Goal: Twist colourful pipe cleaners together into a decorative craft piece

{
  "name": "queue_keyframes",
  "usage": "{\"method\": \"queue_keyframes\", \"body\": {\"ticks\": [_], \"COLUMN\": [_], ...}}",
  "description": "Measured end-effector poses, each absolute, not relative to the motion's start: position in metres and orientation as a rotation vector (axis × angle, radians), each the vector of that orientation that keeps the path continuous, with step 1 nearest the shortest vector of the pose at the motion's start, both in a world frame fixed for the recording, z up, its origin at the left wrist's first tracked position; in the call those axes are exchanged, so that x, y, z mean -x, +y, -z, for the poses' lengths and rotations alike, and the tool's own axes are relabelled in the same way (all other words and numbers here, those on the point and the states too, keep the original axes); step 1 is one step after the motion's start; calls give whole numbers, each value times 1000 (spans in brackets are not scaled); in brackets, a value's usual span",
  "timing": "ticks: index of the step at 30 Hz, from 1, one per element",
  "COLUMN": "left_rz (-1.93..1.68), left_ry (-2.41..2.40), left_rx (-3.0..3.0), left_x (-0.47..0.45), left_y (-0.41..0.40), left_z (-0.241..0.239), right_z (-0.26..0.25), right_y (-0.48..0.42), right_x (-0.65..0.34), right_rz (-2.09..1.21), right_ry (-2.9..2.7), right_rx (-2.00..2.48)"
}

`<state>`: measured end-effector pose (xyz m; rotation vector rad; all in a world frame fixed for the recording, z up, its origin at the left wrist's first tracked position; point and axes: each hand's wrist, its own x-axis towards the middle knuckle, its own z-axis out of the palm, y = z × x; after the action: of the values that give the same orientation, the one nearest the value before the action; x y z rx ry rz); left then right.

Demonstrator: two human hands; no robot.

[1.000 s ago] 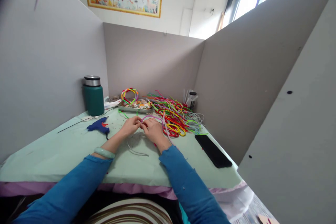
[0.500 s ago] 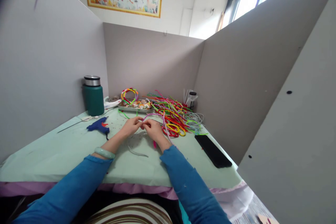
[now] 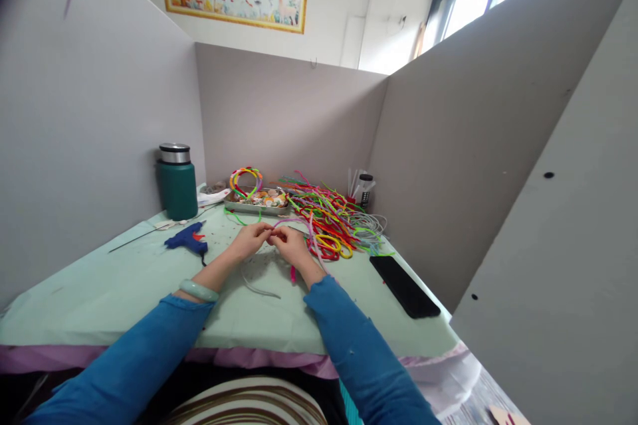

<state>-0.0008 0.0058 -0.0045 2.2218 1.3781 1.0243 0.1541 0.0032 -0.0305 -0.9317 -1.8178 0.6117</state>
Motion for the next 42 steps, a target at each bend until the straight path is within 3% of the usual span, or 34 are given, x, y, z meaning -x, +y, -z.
{"method": "queue_keyframes", "body": {"ticks": [16, 42], "left_rz": [-969, -1274], "left_ry": [1380, 1259], "left_rx": [-2278, -2115], "left_x": [2, 3], "left_y": [9, 22], "left_z": [9, 17], "right_z": [35, 38], "right_y": [13, 12], "right_x": [-157, -156], "right_rz": [-493, -640], "right_ry": [-1784, -1881], "right_rx": [1125, 904]}}
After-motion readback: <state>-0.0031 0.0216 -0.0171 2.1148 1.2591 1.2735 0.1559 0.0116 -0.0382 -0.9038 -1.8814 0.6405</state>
